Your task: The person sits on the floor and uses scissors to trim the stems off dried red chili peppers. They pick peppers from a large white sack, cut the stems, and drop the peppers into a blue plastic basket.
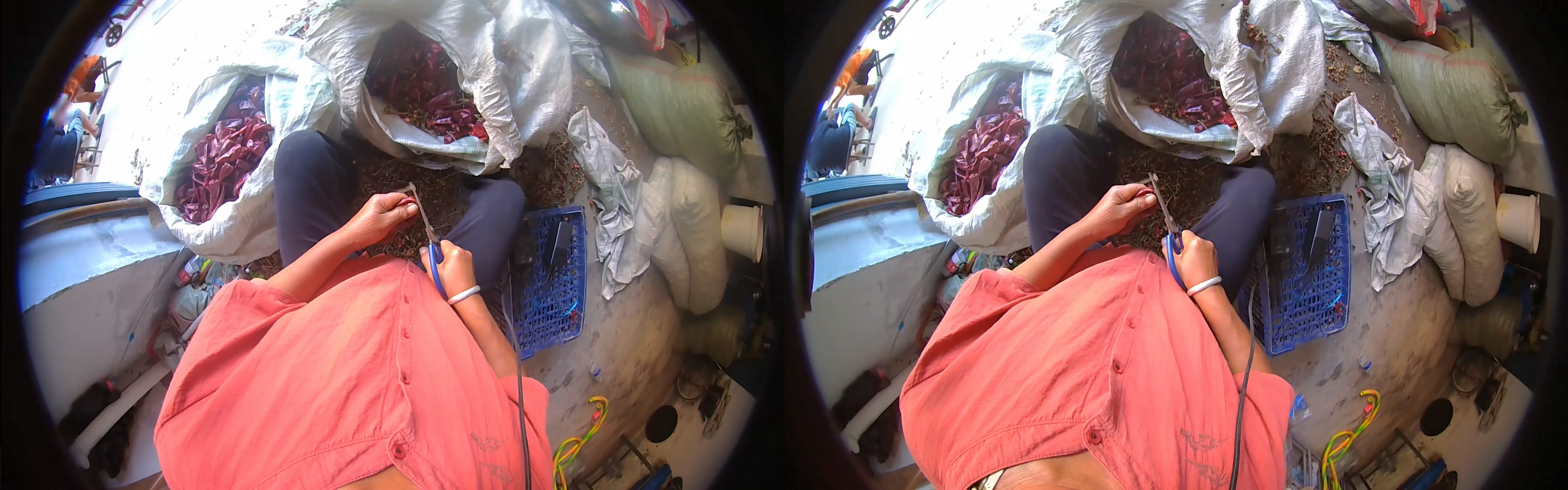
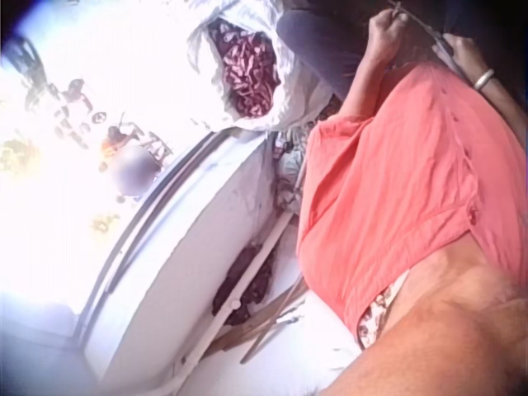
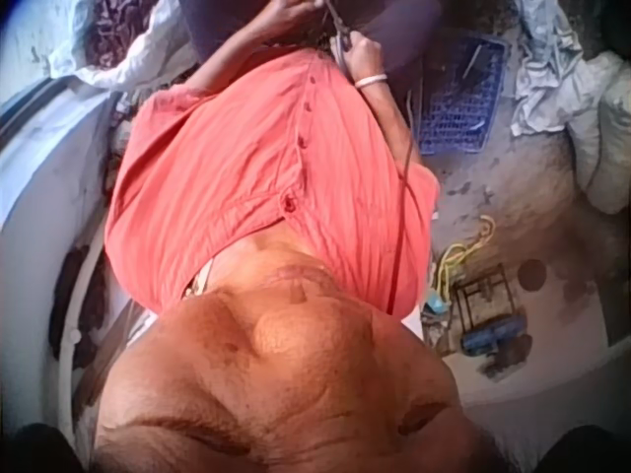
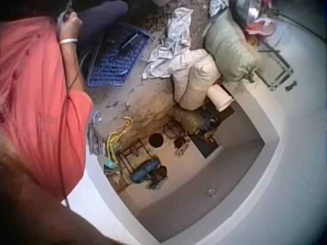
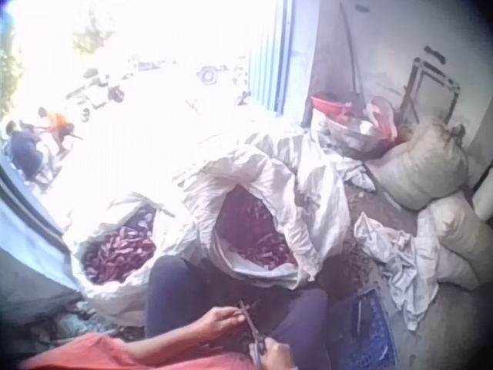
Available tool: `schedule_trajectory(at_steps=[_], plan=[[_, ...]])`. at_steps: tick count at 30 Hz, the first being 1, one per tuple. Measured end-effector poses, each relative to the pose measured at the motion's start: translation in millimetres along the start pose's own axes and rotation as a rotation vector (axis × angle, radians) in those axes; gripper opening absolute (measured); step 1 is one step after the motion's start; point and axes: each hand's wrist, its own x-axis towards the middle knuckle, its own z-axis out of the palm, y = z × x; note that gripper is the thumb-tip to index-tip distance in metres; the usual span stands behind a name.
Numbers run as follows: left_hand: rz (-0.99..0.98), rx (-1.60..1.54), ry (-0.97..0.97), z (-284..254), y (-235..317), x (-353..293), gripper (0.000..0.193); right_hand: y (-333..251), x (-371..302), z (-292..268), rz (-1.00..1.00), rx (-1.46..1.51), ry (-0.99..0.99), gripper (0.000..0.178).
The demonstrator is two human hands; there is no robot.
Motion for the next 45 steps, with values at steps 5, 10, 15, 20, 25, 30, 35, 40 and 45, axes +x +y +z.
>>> schedule_trajectory(at_steps=[5, 10, 15, 20, 25, 30, 35, 40, 45], plan=[[-0.004, -0.355, 0.083, 2.5, 7.4, 7.1, 0.023, -4.1, 3.8, 0.5, 0.272, 0.754, -0.083, 0.037], [0.005, -0.735, 0.077, 11.7, 15.5, 20.8, 0.02, -34.8, 21.2, -2.1, 0.146, 0.871, -0.003, 0.024], [-0.023, -0.86, 0.055, 14.1, 19.8, 18.2, 0.022, -44.9, 31.0, -3.9, 0.189, 0.963, -0.045, 0.026], [-0.071, -0.888, 0.046, 16.5, 17.5, 13.1, 0.024, -33.0, 35.1, 0.1, 0.291, 1.252, -0.178, 0.025], [-0.044, -0.838, 0.058, 20.7, 22.4, 15.3, 0.025, -39.1, 39.0, -4.0, 0.332, 1.324, -0.167, 0.023], [-0.041, -0.847, 0.064, 21.0, 25.6, 17.5, 0.027, -41.8, 44.7, -10.2, 0.38, 1.463, -0.23, 0.018], [-0.017, -0.882, 0.07, 17.3, 23.0, 20.3, 0.028, -34.3, 46.6, -10.0, 0.448, 1.576, -0.299, 0.017], [0.115, -0.667, 0.231, -16.1, 44.7, 9.7, 0.025, -32.8, 44.1, -21.7, 0.434, 1.741, -0.314, 0.011], [0.312, 0.09, 0.784, -106.5, 111.2, -52.0, 0.025, -24.0, 48.0, -34.2, 0.422, 1.814, -0.359, 0.009]])
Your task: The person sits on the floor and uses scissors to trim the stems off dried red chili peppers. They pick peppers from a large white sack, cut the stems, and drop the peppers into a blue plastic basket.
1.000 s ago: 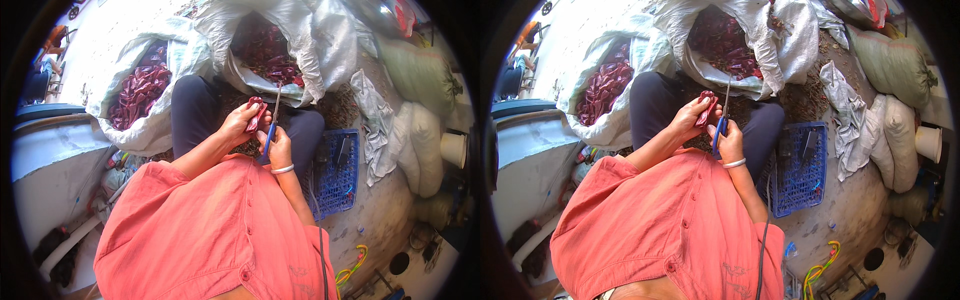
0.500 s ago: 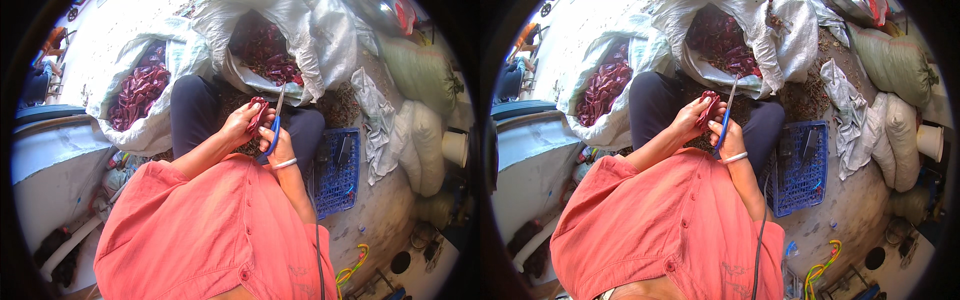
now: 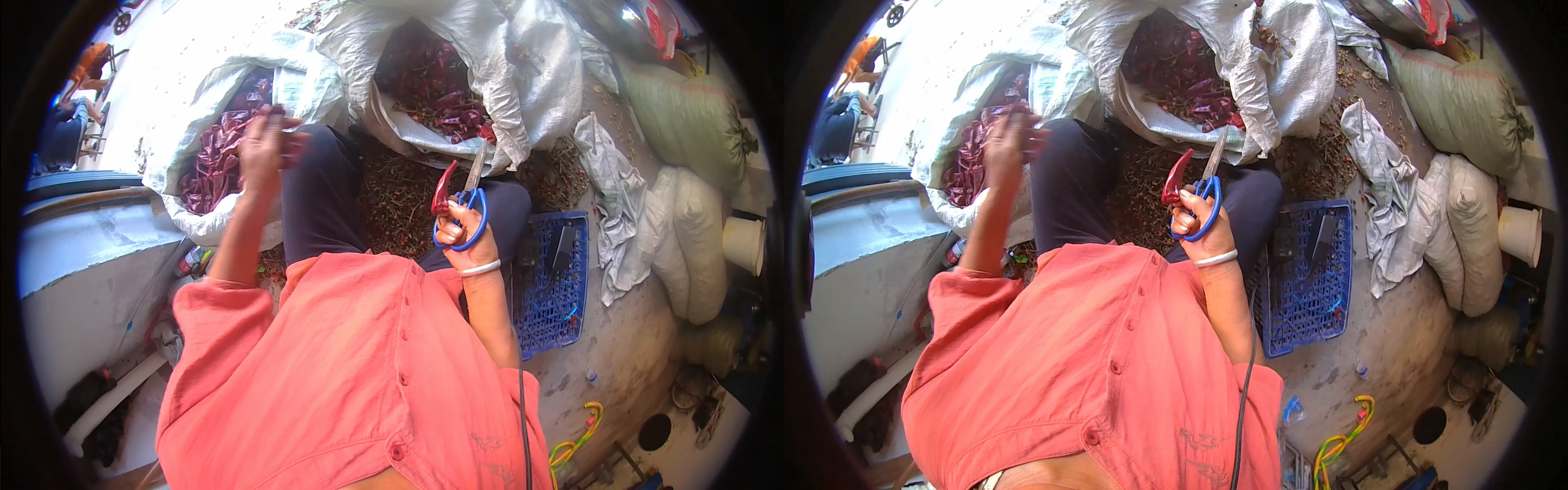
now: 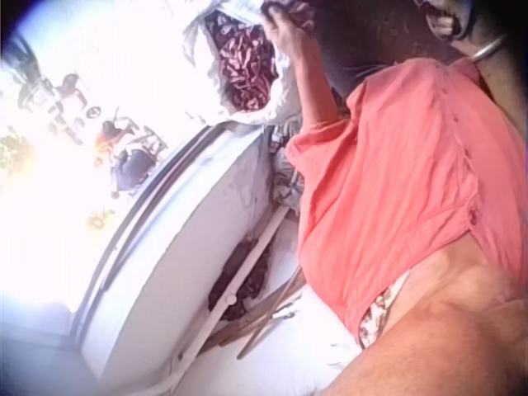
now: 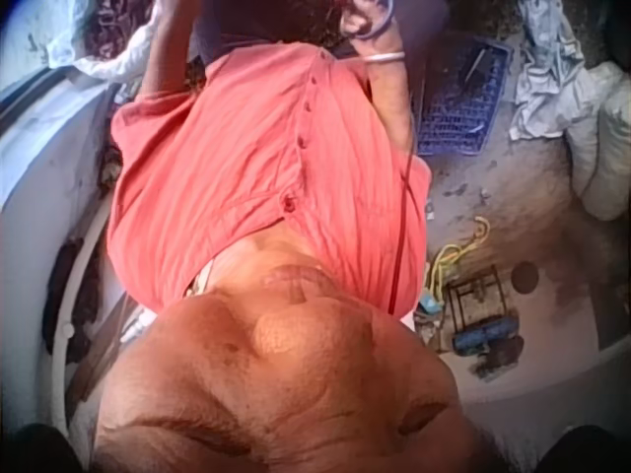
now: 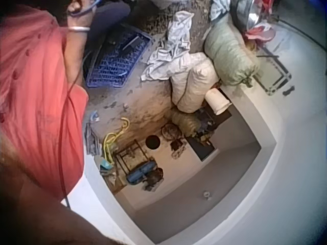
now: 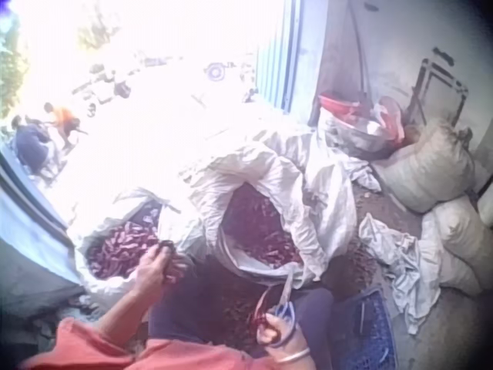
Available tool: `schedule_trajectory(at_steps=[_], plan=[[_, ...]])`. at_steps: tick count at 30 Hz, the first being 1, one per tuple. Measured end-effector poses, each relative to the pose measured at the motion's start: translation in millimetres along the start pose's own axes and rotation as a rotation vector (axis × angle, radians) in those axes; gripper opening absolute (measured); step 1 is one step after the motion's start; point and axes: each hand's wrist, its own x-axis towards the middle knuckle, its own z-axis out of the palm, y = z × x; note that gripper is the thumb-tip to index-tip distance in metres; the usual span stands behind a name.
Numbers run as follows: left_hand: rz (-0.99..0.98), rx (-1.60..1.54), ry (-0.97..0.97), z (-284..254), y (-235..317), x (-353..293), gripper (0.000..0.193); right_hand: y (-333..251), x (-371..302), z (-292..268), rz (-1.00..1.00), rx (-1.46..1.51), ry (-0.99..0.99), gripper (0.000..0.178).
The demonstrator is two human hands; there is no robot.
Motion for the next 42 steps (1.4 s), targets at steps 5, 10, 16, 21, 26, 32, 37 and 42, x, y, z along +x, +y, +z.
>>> schedule_trajectory(at_steps=[5, 10, 16, 21, 26, 32, 37, 42], plan=[[0.513, 1.285, 0.372, -113.5, -25.6, 47.5, 0.052, 2.3, 6.2, 7.9, 0.017, -0.005, 0.015, 0.009], [0.498, 0.557, -0.487, 5.2, 7.4, -21.7, 0.058, 7.9, 11.7, 14.2, 0.031, -0.044, 0.056, 0.011], [0.651, 0.384, -1.007, 97.4, -24.0, -58.0, 0.041, 8.6, -7.6, 12.8, -0.002, -0.139, 0.071, 0.014], [0.614, 0.38, -0.819, 102.0, -34.6, -45.9, 0.02, 8.0, -16.6, -4.3, -0.249, -0.594, 0.094, 0.013], [0.151, 0.16, -0.777, 101.8, -30.0, -35.2, 0.016, 2.7, -42.0, -2.8, -0.484, -1.447, 0.136, 0.043], [-0.012, 0.099, -0.877, 103.3, -21.9, -31.5, 0.017, 2.5, -46.0, -4.2, -0.663, -1.627, 0.093, 0.044], [-0.004, 0.146, -1.055, 104.2, -24.6, -31.9, 0.019, -0.4, -41.9, 0.6, -0.611, -1.581, 0.046, 0.037], [-0.005, 0.117, -1.089, 100.4, -13.9, -32.1, 0.019, 3.0, -50.2, 1.6, 0.03, -0.777, -0.111, 0.051]])
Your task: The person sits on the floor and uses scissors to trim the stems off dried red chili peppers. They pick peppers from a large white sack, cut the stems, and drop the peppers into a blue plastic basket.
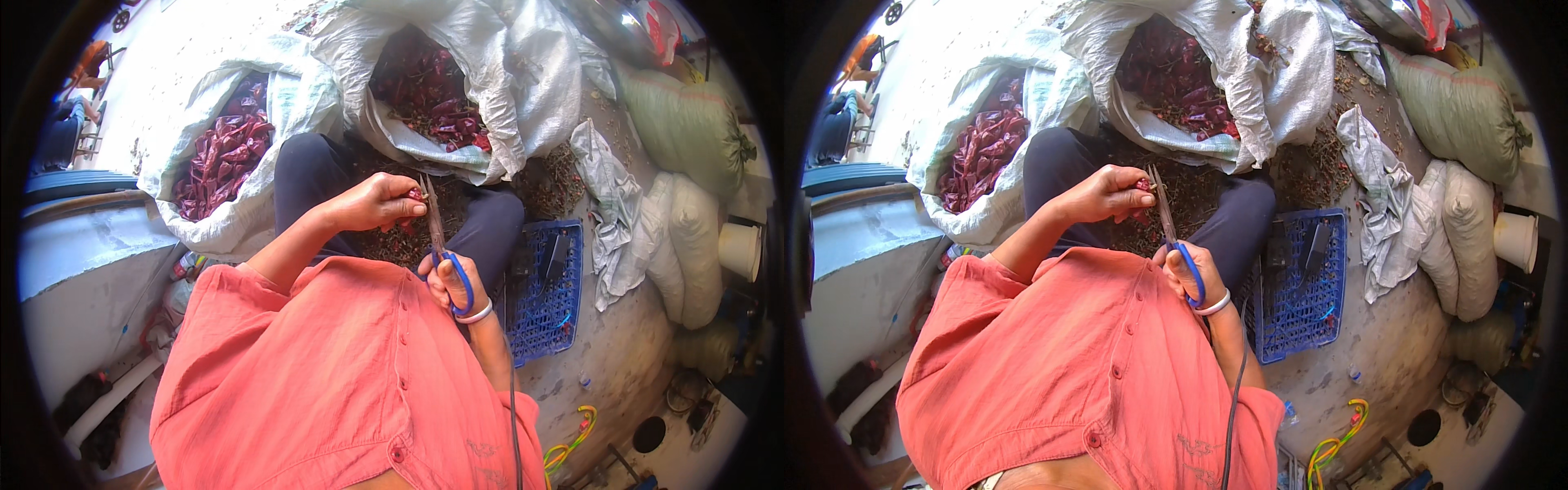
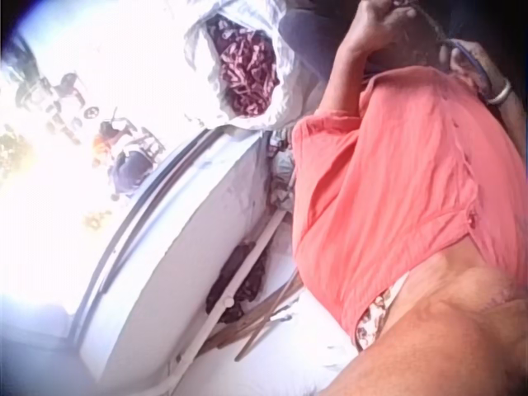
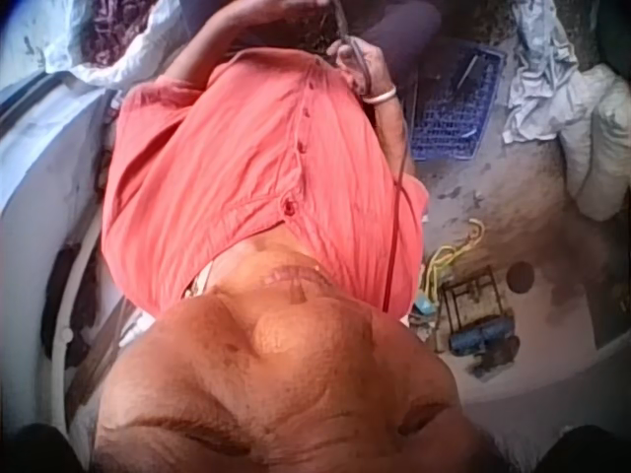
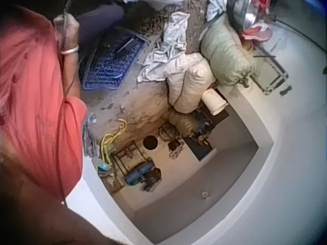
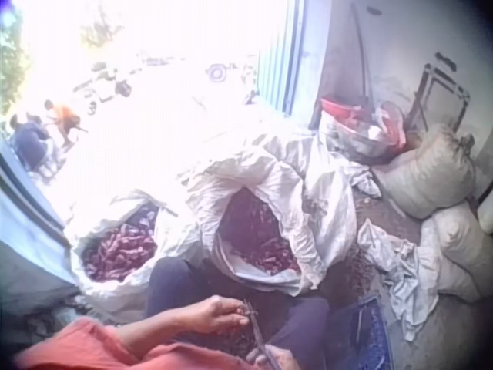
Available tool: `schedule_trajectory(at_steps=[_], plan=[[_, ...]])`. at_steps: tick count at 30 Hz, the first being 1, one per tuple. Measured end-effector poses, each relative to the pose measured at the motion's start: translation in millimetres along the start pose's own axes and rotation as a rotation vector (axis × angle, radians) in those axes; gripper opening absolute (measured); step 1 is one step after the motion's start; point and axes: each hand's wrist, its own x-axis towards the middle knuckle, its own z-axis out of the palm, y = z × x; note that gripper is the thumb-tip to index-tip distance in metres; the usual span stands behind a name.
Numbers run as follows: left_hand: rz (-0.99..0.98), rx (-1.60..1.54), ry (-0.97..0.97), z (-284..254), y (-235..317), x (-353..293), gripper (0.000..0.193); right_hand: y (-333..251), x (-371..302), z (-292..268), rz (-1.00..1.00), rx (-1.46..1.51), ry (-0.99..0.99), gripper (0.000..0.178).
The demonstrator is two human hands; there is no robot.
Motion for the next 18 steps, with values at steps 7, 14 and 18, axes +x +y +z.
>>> schedule_trajectory(at_steps=[7, 14, 18], plan=[[0.053, -0.153, -0.024, 2.5, 2.5, 2.7, 0.021, 15.9, 6.3, 1.9, 0.113, 0.736, -0.43, 0.07], [0.058, -0.2, 0.094, 10.9, -0.6, 0.5, 0.017, 3.6, 4.1, 2.3, -0.154, -0.007, 0.074, 0.049], [0.078, -0.166, 0.098, 8.9, -4.3, 0.4, 0.016, -9.8, 2.5, -1.6, -0.421, -0.895, 0.363, 0.057]])
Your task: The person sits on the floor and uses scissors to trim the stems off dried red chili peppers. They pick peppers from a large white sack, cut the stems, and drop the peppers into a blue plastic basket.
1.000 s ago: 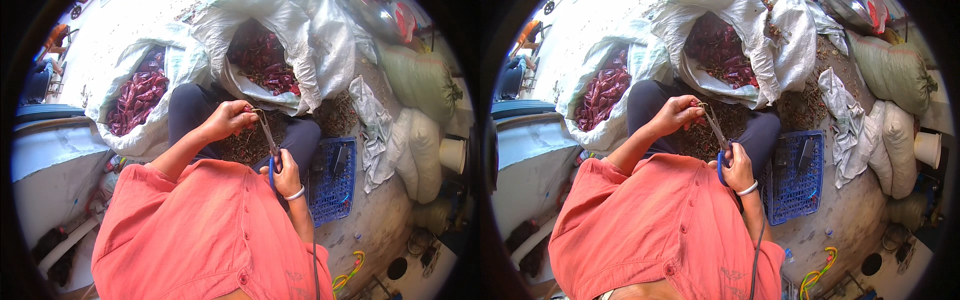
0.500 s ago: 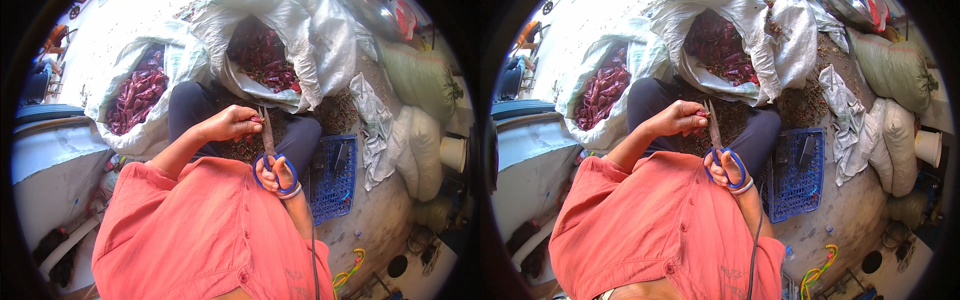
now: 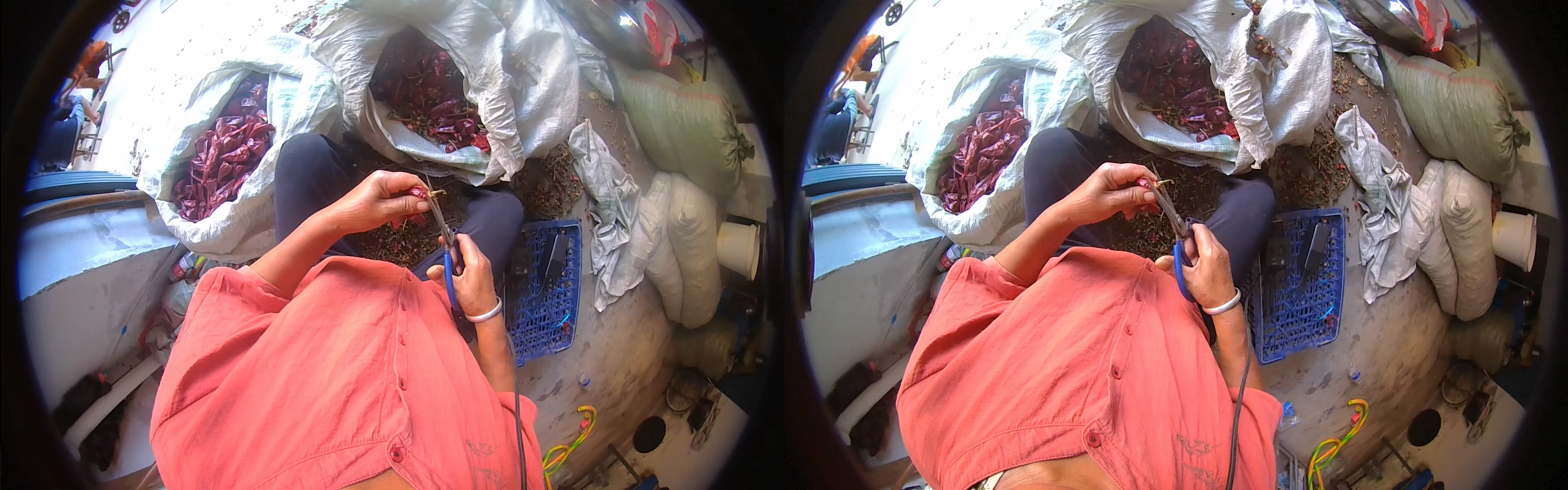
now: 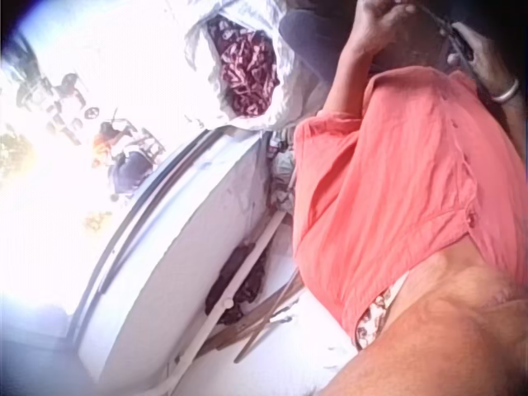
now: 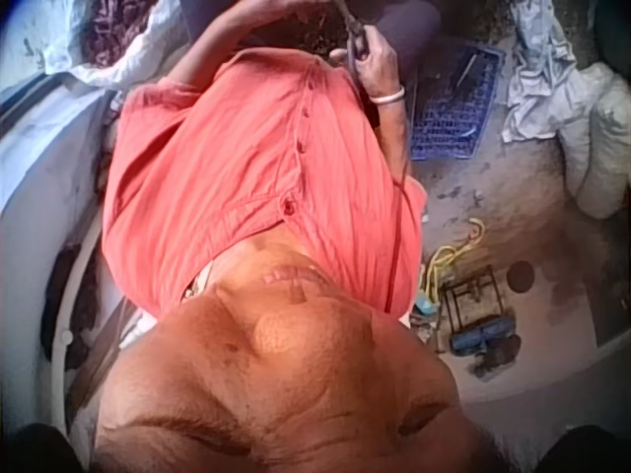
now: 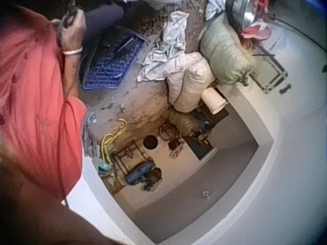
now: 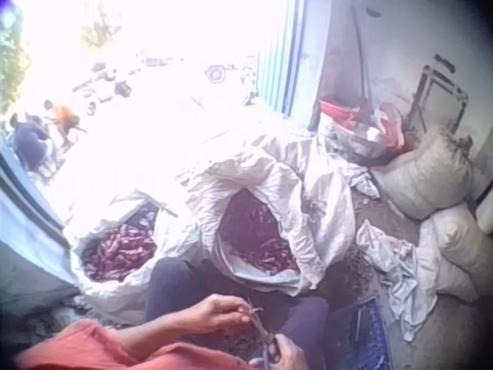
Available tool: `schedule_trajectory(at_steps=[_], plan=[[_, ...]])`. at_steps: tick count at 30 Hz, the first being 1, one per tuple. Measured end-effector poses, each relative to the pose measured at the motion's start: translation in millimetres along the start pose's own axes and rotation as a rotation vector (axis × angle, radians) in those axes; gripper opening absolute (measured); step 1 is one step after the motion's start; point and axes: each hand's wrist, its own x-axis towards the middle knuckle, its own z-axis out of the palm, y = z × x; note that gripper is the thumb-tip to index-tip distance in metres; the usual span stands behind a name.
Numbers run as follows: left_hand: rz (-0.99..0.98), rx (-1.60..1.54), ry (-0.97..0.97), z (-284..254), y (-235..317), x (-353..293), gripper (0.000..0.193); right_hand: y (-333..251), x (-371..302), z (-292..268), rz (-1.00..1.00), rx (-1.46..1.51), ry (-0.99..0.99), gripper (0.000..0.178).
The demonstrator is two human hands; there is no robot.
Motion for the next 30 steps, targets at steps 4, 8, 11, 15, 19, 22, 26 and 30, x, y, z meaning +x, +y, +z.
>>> schedule_trajectory(at_steps=[4, 8, 11, 15, 19, 22, 26, 30], plan=[[0.032, 0.125, -0.014, -2.5, -5.2, 0.2, 0.014, -12.0, 4.9, -7.4, -0.058, -0.119, 0.04, 0.057], [0.039, 0.162, -0.019, -3.4, -7.8, 1.5, 0.015, -6.3, 2.2, -1.0, 0.01, -0.111, 0.011, 0.053], [-0.004, 0.139, -0.001, -2.9, -10.4, 2.3, 0.015, -8.3, 1.0, 6.5, -0.022, -0.242, 0.092, 0.05], [-0.054, 0.063, -0.005, -2.7, -21.3, 6.5, 0.014, -3.3, -2.1, 15.0, 0.056, -0.261, 0.11, 0.051], [-0.118, -0.028, -0.012, -2.9, -47.2, 9.6, 0.015, 4.8, -5.5, 27.2, 0.13, -0.183, 0.124, 0.05], [-0.172, -0.091, -0.015, 0.2, -63.4, 7.7, 0.016, 15.4, -12.2, 39.4, 0.196, -0.124, 0.106, 0.049], [-0.255, -0.098, -0.017, 0.4, -86.0, 1.8, 0.018, 24.9, -19.9, 48.6, 0.332, -0.09, 0.024, 0.053], [-0.277, -0.076, -0.032, -0.1, -88.0, 7.4, 0.02, 39.9, -22.0, 49.5, 0.379, 0.059, -0.048, 0.053]])
